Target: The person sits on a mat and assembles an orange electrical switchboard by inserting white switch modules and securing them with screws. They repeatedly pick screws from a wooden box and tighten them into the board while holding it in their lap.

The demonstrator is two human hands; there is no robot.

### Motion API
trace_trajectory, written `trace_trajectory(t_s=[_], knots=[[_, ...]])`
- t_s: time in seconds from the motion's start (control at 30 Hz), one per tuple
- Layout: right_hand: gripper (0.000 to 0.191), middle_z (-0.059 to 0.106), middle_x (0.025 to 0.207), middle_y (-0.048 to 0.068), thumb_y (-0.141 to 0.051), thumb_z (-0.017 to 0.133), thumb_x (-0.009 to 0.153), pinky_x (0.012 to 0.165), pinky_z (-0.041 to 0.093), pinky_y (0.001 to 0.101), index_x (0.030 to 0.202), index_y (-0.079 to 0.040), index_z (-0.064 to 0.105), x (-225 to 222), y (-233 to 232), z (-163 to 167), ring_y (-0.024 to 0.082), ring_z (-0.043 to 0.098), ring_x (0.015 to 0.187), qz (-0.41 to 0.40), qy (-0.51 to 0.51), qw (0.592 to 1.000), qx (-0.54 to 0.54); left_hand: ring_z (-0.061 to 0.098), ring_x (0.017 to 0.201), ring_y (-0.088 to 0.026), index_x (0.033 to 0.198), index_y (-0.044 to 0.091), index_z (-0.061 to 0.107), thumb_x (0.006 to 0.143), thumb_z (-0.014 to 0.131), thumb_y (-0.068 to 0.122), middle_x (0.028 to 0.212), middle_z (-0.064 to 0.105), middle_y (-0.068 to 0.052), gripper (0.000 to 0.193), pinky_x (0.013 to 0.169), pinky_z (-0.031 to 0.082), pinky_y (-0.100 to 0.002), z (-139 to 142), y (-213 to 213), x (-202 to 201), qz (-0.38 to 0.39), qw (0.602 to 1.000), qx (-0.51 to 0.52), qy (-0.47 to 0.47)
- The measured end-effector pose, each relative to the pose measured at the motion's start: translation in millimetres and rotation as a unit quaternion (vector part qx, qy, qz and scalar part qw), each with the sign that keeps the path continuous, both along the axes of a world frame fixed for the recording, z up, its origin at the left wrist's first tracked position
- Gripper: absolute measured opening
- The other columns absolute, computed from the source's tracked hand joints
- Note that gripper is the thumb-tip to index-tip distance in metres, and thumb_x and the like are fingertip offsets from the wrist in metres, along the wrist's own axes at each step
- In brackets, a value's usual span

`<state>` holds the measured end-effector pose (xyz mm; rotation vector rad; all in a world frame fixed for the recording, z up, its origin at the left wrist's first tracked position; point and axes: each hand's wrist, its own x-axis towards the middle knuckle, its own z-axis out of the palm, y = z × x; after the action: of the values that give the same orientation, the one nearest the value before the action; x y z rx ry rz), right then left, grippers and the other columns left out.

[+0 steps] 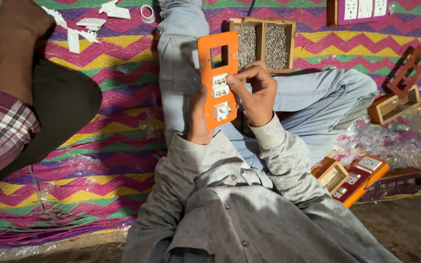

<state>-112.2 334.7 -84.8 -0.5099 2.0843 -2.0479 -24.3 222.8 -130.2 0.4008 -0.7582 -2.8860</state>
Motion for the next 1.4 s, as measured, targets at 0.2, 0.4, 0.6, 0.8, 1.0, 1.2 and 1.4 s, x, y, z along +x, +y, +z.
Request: trace_trajectory(t_s=[0.2, 0.4, 0.6, 0.8, 1.0, 1.2, 1.4], knots=[[0.013, 0.056, 0.107, 0.005, 0.002, 0.082, 0.092, 0.087, 0.048, 0.0262, 0.100, 0.001, 0.071, 4.8, -4.6, 0.9, 0.012, 0.056, 0.096, -0.017, 0.059, 0.998, 0.029, 0.068, 0.111, -0.026, 0.145, 0.000, 0.050, 0.106, 0.052, 0.049, 0.130, 0.065, -0.014, 0.063, 0.091, 0.057, -0.042, -4.0, -0.9, 2.1, -0.003, 1.000, 0.026, -0.010], [0.017, 0.058, 0.104, 0.005, 0.009, 0.082, 0.084, 0.088, 0.049, 0.0266, 0.096, 0.002, 0.072, 1.5, -3.7, -5.9, 0.013, 0.058, 0.095, -0.036, 0.056, 0.997, 0.039, 0.070, 0.101, -0.027, 0.144, 0.000, 0.050, 0.107, 0.051, 0.050, 0.121, 0.067, -0.015, 0.062, 0.084, 0.060, -0.044, -4.1, -2.7, 3.0, -0.014, 0.999, 0.047, -0.006], [0.021, 0.057, 0.102, 0.004, 0.007, 0.086, 0.078, 0.082, 0.051, 0.0261, 0.091, 0.002, 0.070, -1.4, -0.9, -4.8, 0.013, 0.059, 0.091, -0.039, 0.052, 0.997, 0.046, 0.072, 0.094, -0.030, 0.141, -0.002, 0.053, 0.108, 0.048, 0.051, 0.116, 0.068, -0.017, 0.063, 0.081, 0.062, -0.045, -0.9, -7.8, 4.2, -0.043, 0.999, 0.023, 0.015], [0.024, 0.058, 0.099, 0.005, 0.006, 0.089, 0.075, 0.084, 0.048, 0.0285, 0.089, 0.001, 0.070, 1.7, -4.5, 6.3, 0.016, 0.057, 0.093, -0.051, 0.135, 0.985, 0.097, 0.072, 0.094, -0.029, 0.141, -0.002, 0.052, 0.108, 0.046, 0.053, 0.116, 0.068, -0.017, 0.064, 0.082, 0.062, -0.044, 0.3, -8.6, 4.4, -0.051, 0.999, 0.015, 0.012], [0.013, 0.067, 0.096, 0.008, 0.006, 0.082, 0.085, 0.087, 0.050, 0.0325, 0.092, 0.000, 0.073, 7.1, -3.3, 15.2, 0.018, 0.062, 0.096, -0.047, 0.244, 0.958, 0.142, 0.072, 0.095, -0.029, 0.141, 0.000, 0.053, 0.107, 0.044, 0.053, 0.119, 0.068, -0.016, 0.064, 0.083, 0.062, -0.045, -1.8, -8.8, 4.5, -0.043, 0.998, 0.040, 0.001], [0.004, 0.073, 0.099, 0.010, 0.000, 0.078, 0.094, 0.083, 0.054, 0.0307, 0.098, -0.001, 0.077, -15.2, 6.5, 4.9, 0.021, 0.067, 0.092, -0.097, 0.185, 0.970, 0.124, 0.071, 0.098, -0.031, 0.140, 0.000, 0.054, 0.107, 0.045, 0.053, 0.121, 0.067, -0.015, 0.063, 0.085, 0.061, -0.048, -4.3, -8.9, 3.2, -0.023, 0.998, 0.054, -0.002], [0.015, 0.077, 0.094, 0.007, -0.012, 0.084, 0.095, 0.074, 0.056, 0.0301, 0.106, -0.005, 0.078, -91.5, 25.9, -35.6, 0.017, 0.074, 0.084, -0.083, 0.161, 0.941, 0.286, 0.072, 0.094, -0.033, 0.140, 0.001, 0.054, 0.106, 0.046, 0.059, 0.118, 0.067, -0.015, 0.067, 0.081, 0.059, -0.048, -5.8, -10.5, 2.5, -0.020, 0.998, 0.064, 0.009]])
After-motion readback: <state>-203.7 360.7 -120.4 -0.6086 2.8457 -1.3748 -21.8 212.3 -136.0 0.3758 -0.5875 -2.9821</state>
